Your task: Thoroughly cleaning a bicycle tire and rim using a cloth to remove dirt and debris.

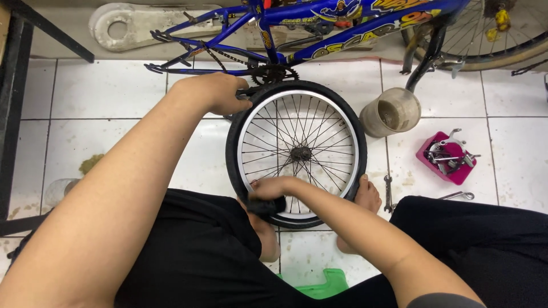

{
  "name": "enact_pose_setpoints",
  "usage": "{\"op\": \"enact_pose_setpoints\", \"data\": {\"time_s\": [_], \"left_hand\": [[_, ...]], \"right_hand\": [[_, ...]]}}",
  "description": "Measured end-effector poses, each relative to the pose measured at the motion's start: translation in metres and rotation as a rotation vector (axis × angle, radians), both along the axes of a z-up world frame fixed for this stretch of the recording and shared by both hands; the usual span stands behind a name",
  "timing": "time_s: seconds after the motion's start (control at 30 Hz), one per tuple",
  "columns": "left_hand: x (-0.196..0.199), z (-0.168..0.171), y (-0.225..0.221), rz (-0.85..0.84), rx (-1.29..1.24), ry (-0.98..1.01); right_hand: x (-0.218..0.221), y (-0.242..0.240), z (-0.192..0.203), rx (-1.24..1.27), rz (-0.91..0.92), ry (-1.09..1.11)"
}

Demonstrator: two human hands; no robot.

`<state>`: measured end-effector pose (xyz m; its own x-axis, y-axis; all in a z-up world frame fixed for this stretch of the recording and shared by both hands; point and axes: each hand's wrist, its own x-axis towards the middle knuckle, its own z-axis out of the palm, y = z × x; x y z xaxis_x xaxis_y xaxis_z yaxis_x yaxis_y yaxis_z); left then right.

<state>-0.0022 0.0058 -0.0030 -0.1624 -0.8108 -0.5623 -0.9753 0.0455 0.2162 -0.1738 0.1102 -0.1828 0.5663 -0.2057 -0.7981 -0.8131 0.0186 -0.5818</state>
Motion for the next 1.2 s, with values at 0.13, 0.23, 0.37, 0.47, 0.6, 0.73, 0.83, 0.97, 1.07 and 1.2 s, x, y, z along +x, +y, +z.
{"op": "enact_pose_setpoints", "data": {"time_s": [0.13,0.23,0.37,0.47,0.6,0.73,0.83,0.97,1.07,1.2], "left_hand": [[0.002,-0.006,-0.005,0.007,0.001,0.014],[0.004,-0.014,-0.007,-0.015,-0.03,0.032],[0.0,-0.003,-0.004,-0.023,-0.026,0.034],[-0.002,0.004,-0.001,-0.014,-0.013,0.026],[-0.01,-0.008,-0.008,-0.026,-0.037,-0.147],[-0.012,-0.008,-0.007,-0.05,-0.051,-0.132],[-0.015,0.003,-0.006,-0.012,-0.045,-0.115],[-0.01,0.008,-0.007,-0.055,-0.034,0.051],[-0.013,0.007,-0.01,-0.057,-0.032,0.057],[-0.014,-0.002,-0.014,-0.076,-0.028,0.046]], "right_hand": [[0.001,-0.031,0.019,-0.128,-0.436,-0.276],[-0.005,-0.055,-0.001,-0.278,-0.823,-0.489],[-0.028,-0.088,0.002,-0.547,-0.992,-0.528],[-0.043,-0.106,-0.012,-0.64,-1.13,-0.525],[-0.059,-0.125,-0.037,-0.748,-1.252,-0.565],[-0.067,-0.129,-0.04,-0.672,-1.317,-0.488],[-0.076,-0.138,-0.053,-0.706,-1.34,-0.407],[-0.085,-0.154,-0.082,-0.692,-1.216,-0.2],[-0.08,-0.167,-0.11,-0.785,-1.068,-0.108],[-0.037,-0.164,-0.114,-0.882,-0.766,-0.037]]}}
